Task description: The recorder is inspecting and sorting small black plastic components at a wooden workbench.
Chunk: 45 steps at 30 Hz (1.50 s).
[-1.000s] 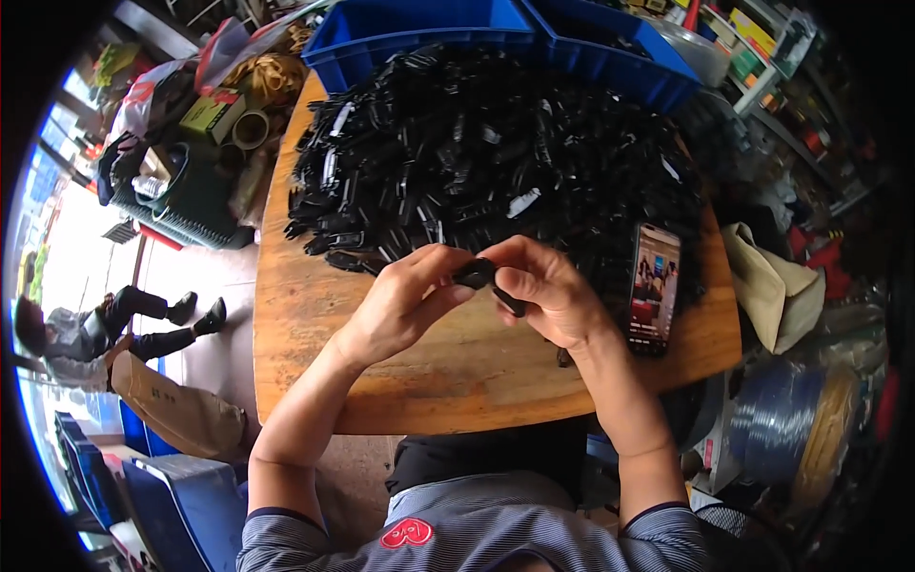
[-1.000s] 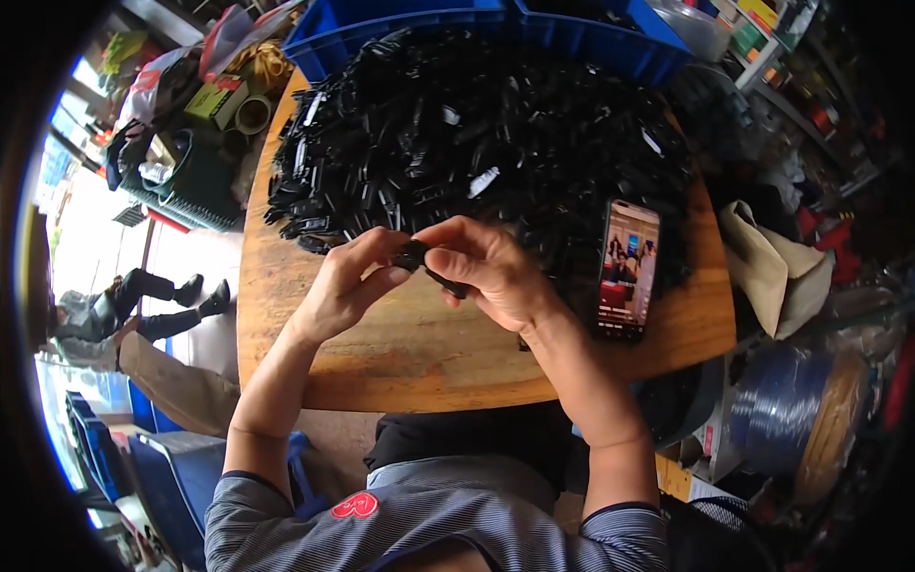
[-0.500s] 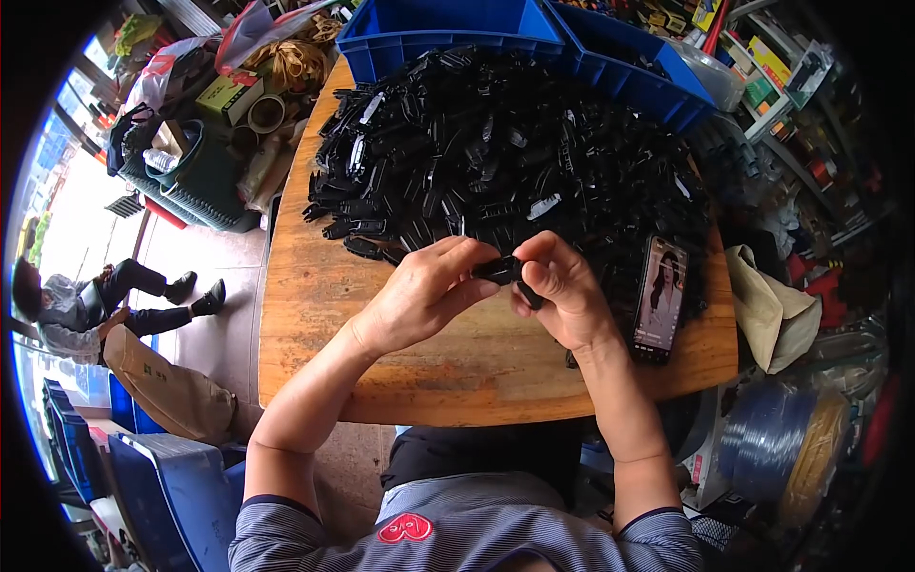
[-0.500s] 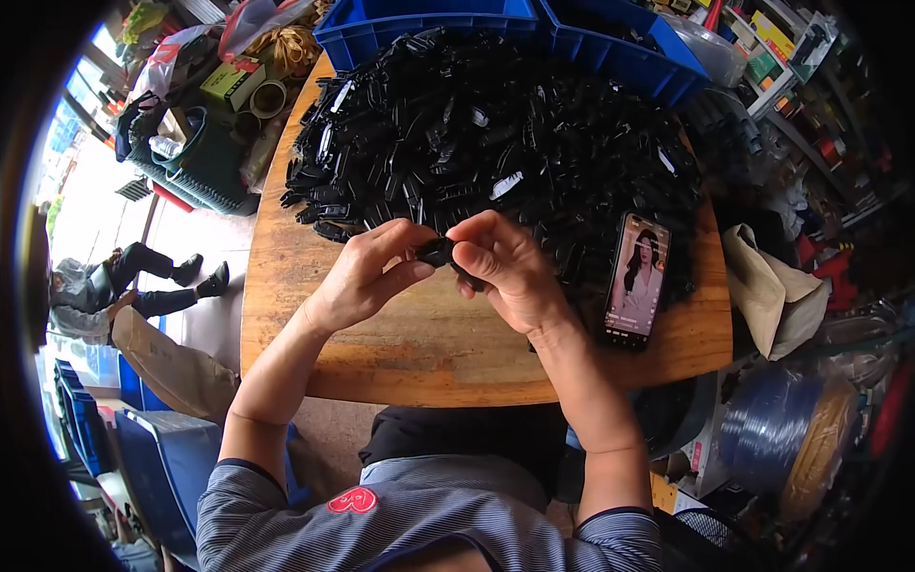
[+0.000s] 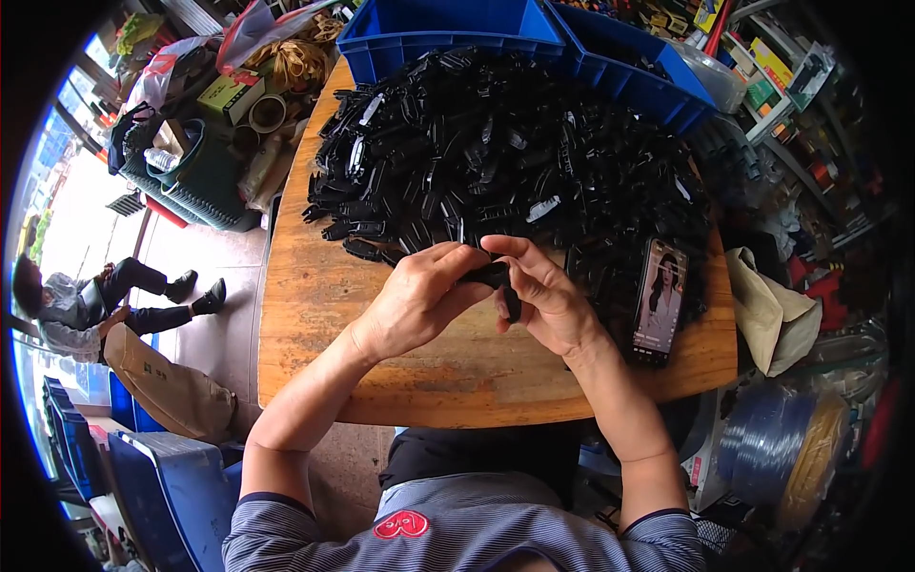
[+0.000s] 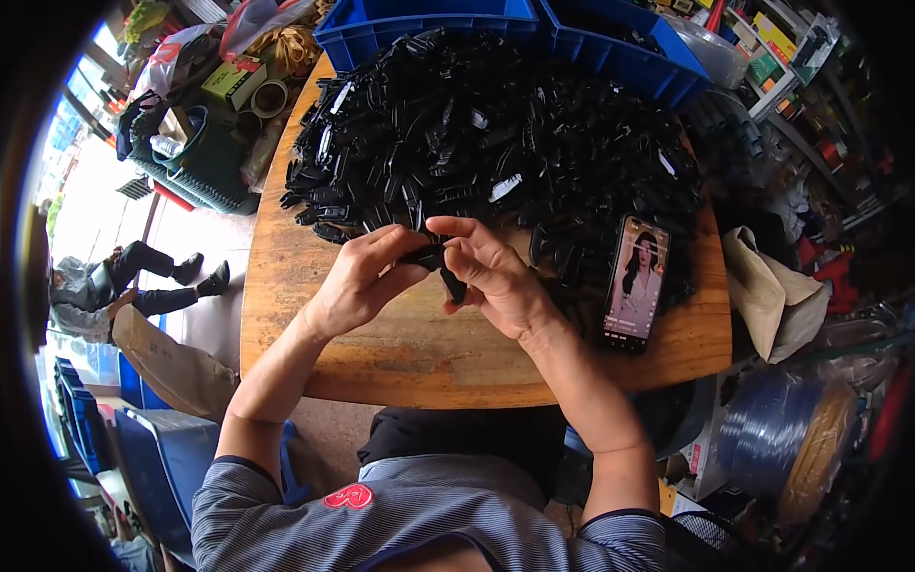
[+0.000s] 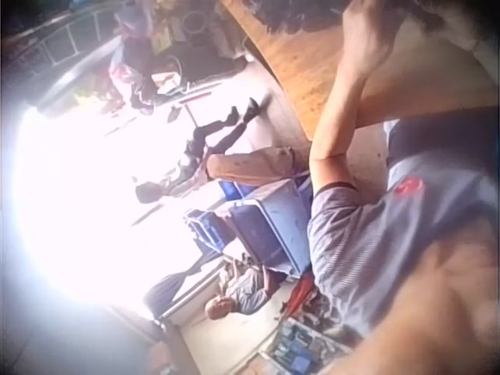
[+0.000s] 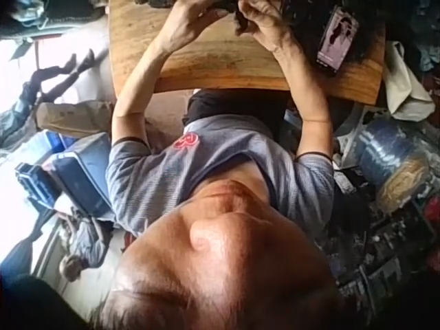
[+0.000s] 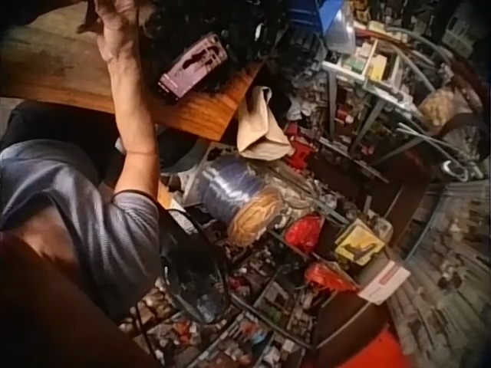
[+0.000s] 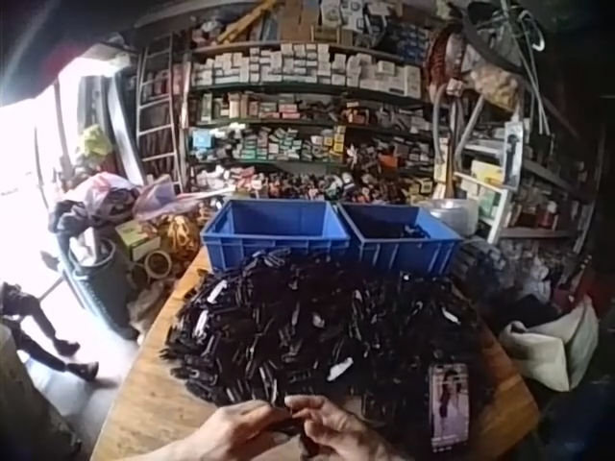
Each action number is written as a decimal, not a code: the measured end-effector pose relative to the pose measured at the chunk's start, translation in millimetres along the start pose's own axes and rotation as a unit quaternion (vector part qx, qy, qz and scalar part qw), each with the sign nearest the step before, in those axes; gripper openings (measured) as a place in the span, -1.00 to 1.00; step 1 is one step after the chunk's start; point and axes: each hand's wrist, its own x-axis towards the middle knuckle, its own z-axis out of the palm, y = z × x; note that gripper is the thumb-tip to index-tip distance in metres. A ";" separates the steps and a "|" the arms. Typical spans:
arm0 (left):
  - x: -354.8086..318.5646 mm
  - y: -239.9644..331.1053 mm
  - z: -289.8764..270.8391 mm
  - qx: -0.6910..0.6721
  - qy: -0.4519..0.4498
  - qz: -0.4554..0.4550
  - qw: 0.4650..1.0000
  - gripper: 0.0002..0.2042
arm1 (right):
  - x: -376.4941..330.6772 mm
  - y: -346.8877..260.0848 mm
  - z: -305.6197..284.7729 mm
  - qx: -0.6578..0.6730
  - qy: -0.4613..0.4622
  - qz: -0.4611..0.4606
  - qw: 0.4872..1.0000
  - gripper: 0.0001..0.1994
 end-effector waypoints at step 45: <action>-14.3 -33.2 -37.6 0.191 -0.158 -0.094 0.964 -0.83 | -10.1 -22.9 13.1 -0.505 0.078 -0.111 0.852 -0.71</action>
